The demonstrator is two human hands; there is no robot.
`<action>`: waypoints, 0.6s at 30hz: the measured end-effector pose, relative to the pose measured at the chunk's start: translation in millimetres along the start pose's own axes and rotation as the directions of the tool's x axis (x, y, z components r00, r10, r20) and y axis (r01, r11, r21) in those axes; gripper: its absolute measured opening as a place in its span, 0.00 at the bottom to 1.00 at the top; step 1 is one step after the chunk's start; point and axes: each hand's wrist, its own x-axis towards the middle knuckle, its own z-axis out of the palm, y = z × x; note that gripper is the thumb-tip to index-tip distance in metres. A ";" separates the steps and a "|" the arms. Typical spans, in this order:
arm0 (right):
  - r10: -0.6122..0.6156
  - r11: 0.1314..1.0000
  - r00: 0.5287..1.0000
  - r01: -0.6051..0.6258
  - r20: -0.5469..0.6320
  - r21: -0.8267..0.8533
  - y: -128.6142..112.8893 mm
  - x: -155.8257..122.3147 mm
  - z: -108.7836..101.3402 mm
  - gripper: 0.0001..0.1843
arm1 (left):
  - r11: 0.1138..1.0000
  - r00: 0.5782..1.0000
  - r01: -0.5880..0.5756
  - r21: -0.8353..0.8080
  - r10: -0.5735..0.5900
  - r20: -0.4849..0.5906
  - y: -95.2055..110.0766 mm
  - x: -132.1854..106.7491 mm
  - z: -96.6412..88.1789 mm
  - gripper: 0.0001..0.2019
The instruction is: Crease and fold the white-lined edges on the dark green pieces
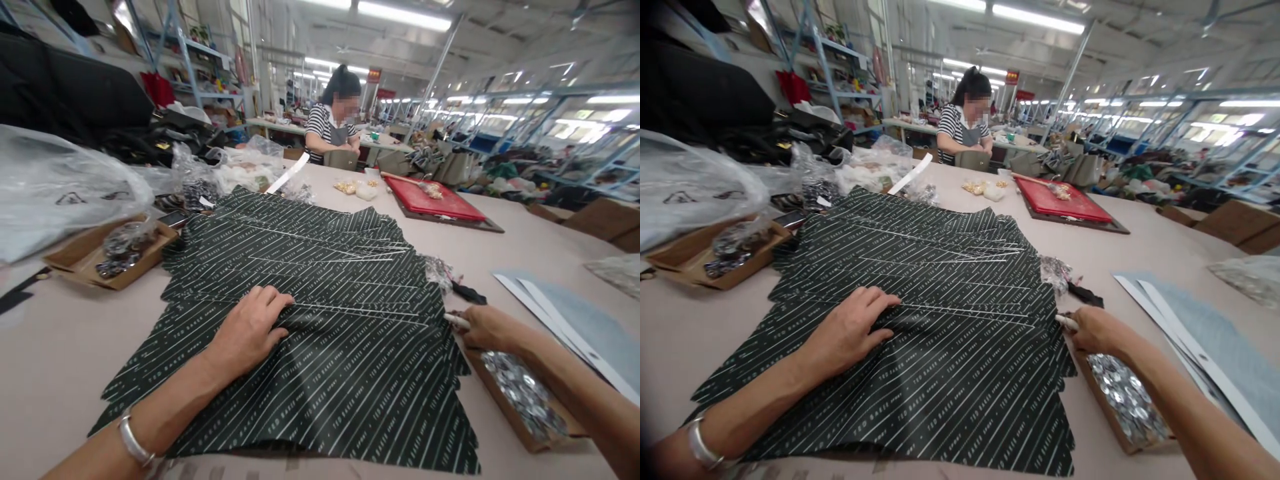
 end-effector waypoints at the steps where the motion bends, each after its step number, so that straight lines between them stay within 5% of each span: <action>1: -0.002 1.000 1.000 0.002 0.000 0.003 -0.5 -1.5 -0.3 0.07 | 1.000 1.000 -0.005 0.009 0.005 -0.007 1.1 -1.5 0.0 0.19; 9: 0.013 0.999 1.000 -0.013 -0.017 0.030 3.1 -6.1 -1.1 0.02 | 0.997 0.998 -0.030 0.068 0.033 -0.044 18.4 -12.6 1.2 0.08; 18: 0.013 1.000 0.993 -0.016 -0.113 -0.027 5.2 -5.7 3.1 0.03 | 0.998 0.994 0.042 -0.047 -0.037 0.107 23.8 -26.3 -0.6 0.11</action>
